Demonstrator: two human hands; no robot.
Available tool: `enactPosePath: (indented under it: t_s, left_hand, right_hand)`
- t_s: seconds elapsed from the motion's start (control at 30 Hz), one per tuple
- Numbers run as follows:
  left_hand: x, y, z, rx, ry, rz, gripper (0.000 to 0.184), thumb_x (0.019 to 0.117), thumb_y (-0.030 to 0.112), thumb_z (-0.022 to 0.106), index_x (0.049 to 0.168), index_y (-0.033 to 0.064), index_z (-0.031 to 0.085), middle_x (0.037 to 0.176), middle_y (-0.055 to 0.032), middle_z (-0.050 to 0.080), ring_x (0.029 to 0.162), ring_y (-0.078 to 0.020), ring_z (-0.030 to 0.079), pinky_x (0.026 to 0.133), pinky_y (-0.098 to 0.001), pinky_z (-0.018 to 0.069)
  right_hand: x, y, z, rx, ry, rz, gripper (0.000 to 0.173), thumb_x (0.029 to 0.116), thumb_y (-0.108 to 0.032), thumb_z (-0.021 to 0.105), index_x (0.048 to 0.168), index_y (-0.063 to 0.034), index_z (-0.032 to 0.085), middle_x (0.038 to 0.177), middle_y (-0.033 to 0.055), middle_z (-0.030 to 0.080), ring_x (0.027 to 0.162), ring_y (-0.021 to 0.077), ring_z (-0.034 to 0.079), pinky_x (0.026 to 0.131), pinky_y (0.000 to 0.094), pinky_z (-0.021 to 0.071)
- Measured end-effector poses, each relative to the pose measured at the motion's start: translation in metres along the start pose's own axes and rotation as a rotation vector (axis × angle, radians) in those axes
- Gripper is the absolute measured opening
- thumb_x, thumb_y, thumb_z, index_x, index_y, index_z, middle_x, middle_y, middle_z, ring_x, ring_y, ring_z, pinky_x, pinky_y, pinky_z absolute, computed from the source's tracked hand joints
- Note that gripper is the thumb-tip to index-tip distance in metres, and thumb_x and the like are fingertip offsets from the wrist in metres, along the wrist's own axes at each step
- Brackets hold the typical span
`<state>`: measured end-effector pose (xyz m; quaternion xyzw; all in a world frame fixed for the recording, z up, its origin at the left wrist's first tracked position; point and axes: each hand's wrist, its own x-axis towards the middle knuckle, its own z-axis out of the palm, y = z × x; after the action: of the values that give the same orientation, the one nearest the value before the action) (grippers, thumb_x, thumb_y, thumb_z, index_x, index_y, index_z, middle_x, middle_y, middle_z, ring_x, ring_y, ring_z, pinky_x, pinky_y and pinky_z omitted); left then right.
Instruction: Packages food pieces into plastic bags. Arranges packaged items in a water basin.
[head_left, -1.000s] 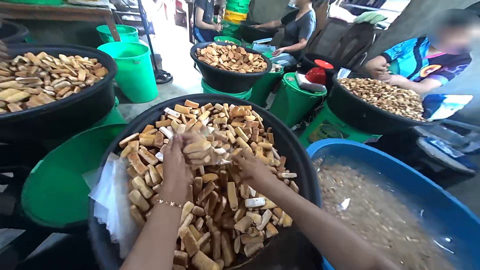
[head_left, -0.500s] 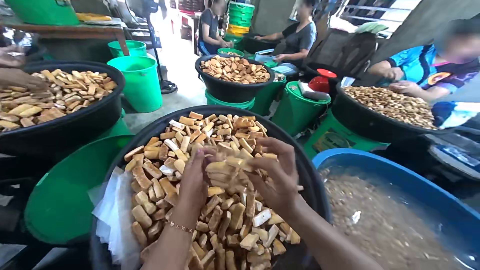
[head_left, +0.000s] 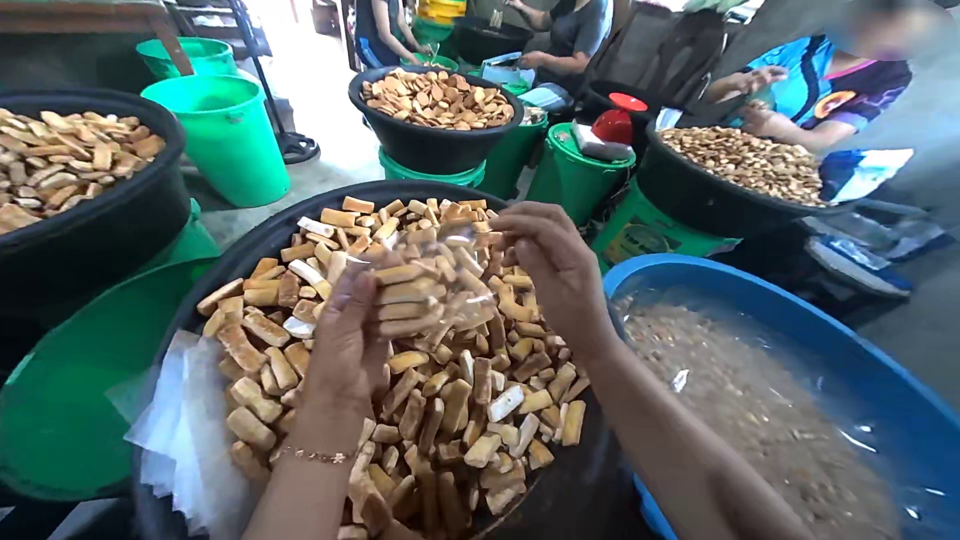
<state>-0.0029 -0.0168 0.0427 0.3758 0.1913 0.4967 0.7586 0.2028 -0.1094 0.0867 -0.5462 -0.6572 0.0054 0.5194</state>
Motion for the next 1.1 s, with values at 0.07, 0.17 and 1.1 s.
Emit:
enactPosePath:
  t_s: [0.07,0.17,1.1]
  left_hand:
    - [0.007,0.006,-0.007,0.000,0.152,0.036,0.029,0.1113,0.022,0.035,0.120,0.0124,0.062,0.095,-0.0033,0.074,0.085,-0.0137,0.074,0.075,-0.0308,0.0639]
    - [0.014,0.007,-0.010,-0.019,0.240,0.025,0.029,0.1118,0.022,0.034,0.121,0.0129,0.060,0.096,-0.0028,0.073,0.085,-0.0132,0.073,0.075,-0.0304,0.0633]
    - [-0.018,-0.018,0.031,0.140,-0.120,-0.024,0.059,0.1015,0.011,0.055,0.154,0.0063,0.029,0.114,-0.0056,0.066,0.094,-0.0128,0.072,0.082,-0.0312,0.0629]
  right_hand:
    - [-0.008,0.023,0.003,-0.253,-0.181,0.167,0.024,0.0993,-0.004,0.056,0.119,-0.0004,0.069,0.115,0.0170,0.067,0.101,0.0260,0.068,0.088,0.0425,0.0581]
    - [-0.026,0.055,0.032,-0.513,-0.758,0.278,0.038,0.0956,-0.006,0.066,0.133,-0.0001,0.063,0.133,0.0271,0.060,0.128,0.0472,0.054,0.105,0.0620,0.0448]
    - [-0.045,-0.019,-0.022,0.173,-0.278,0.185,0.020,0.0990,-0.017,0.061,0.114,-0.0076,0.070,0.138,0.0094,0.059,0.114,0.0086,0.065,0.085,0.0233,0.0601]
